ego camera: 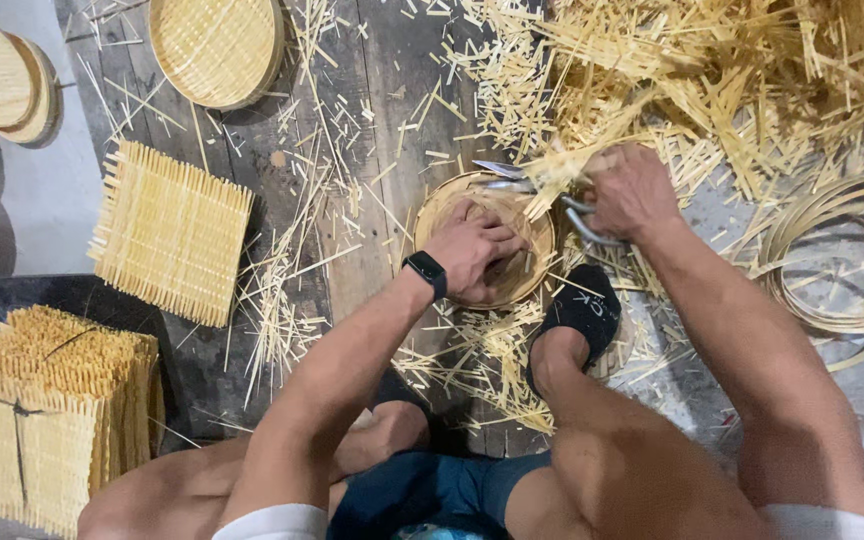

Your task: The person sits on the workshop floor and trims bamboo strips with shears, then fits and presses woven bamboo mats into round bamboo rims to form tray lids. They stack finished lids aside and repeat the trimming and fitting cycle on the next piece.

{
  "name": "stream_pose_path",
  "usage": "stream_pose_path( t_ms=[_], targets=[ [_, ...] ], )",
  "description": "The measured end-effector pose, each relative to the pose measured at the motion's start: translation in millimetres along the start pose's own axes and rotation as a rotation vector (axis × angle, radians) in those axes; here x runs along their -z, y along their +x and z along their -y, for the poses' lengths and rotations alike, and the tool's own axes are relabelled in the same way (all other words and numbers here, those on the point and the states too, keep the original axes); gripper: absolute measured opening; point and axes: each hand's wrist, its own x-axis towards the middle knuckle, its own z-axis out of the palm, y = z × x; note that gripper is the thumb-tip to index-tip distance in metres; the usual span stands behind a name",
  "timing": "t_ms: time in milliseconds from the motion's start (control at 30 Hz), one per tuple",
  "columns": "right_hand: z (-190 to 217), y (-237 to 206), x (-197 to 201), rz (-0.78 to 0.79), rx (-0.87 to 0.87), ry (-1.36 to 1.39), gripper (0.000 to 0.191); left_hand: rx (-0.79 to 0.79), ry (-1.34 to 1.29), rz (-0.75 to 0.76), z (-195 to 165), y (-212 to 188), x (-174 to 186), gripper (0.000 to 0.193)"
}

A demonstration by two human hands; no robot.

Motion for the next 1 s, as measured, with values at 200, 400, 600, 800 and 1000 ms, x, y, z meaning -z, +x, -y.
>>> stream_pose_path(
  t_ms=[200,400,600,800,1000],
  targets=[
    [-29,-15,-4,0.232,-0.395,0.332,0.041,-0.051,-0.094,-0.065,2,-7,1,0.062],
    [-72,-41,-38,0.002,-0.885,0.429,0.076,0.52,-0.802,-0.892,19,5,-11,0.047],
    [-31,-72,-53,-0.04,-0.592,0.286,0.072,0.895,-0.512,-0.549,57,25,-19,0.034],
    [51,-49,-58,0.019,-0.51,1.36,0.022,0.729,-0.812,-0.462,52,65,-22,0.036],
    [58,-39,-61,-0.029,-0.611,1.28,0.02,0.792,-0.54,-0.57,40,65,-18,0.03]
  ],
)
